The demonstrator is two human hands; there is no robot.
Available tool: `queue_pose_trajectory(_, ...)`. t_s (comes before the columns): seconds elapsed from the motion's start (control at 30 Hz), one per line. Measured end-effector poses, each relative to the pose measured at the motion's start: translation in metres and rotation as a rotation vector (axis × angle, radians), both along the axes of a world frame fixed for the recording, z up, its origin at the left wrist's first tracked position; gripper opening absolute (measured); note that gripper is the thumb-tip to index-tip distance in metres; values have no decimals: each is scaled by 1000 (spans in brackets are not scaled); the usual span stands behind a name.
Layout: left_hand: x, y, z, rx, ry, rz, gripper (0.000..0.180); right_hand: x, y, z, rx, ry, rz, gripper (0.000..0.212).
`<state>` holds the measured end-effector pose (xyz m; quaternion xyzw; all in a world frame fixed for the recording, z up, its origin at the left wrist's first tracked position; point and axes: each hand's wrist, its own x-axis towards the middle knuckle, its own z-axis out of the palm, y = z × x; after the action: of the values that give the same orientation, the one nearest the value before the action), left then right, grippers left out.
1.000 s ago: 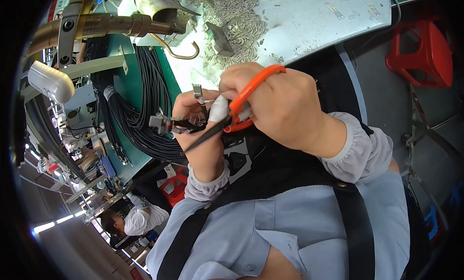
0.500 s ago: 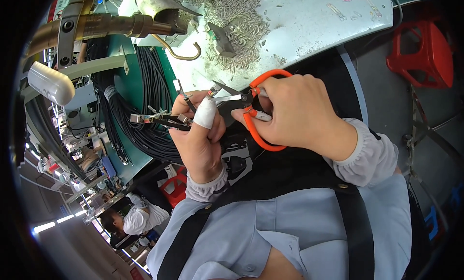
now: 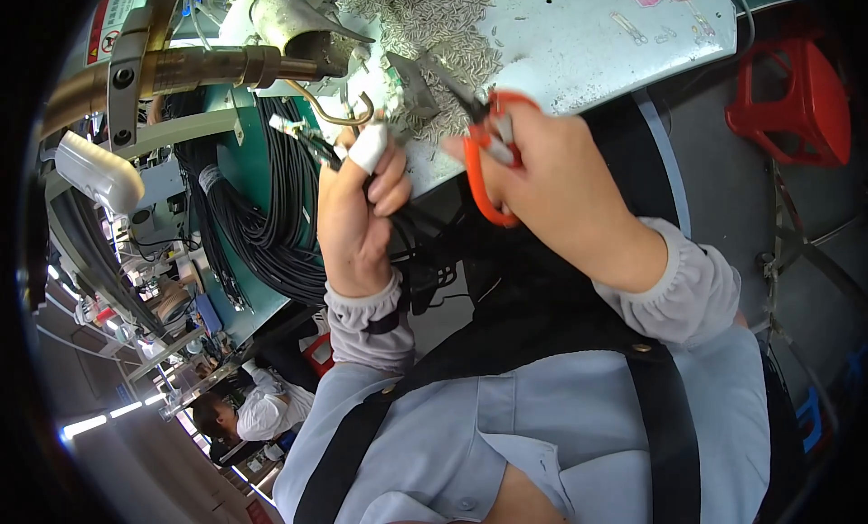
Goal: The person uses shears to trim the ends of wires on a bundle of cables, then sets it aside and picks up another bundle to repeat the process.
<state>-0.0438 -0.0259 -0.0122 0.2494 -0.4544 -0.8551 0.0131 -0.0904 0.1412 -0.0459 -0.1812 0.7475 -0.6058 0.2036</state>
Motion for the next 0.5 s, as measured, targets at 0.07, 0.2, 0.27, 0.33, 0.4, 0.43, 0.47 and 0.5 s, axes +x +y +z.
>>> queue_pose_trajectory(0.07,-14,-1,-1,-80,-21,10,9,-13,-10,0,-86,117,-126,23)
queue_pose_trajectory(0.2,-22,-8,-3,-99,-32,-15,11,-34,-31,9,-94,-9,-66,21)
queue_pose_trajectory(0.27,-24,-11,-2,-88,-35,-28,12,-43,-35,7,-85,33,-47,21)
queue_pose_trajectory(0.33,-26,-11,2,-100,-68,-37,11,-48,-39,4,-65,121,-8,19)
queue_pose_trajectory(0.4,-26,-15,2,-107,-88,-40,10,-50,-41,3,-77,101,1,19)
queue_pose_trajectory(0.43,-26,-17,1,-99,-79,-43,9,-50,-42,3,-87,84,8,19)
queue_pose_trajectory(0.47,-26,-19,0,-91,-71,-47,9,-50,-42,3,-96,67,14,18)
queue_pose_trajectory(0.5,-26,-20,-1,-84,-62,-51,9,-50,-43,3,-96,64,15,18)
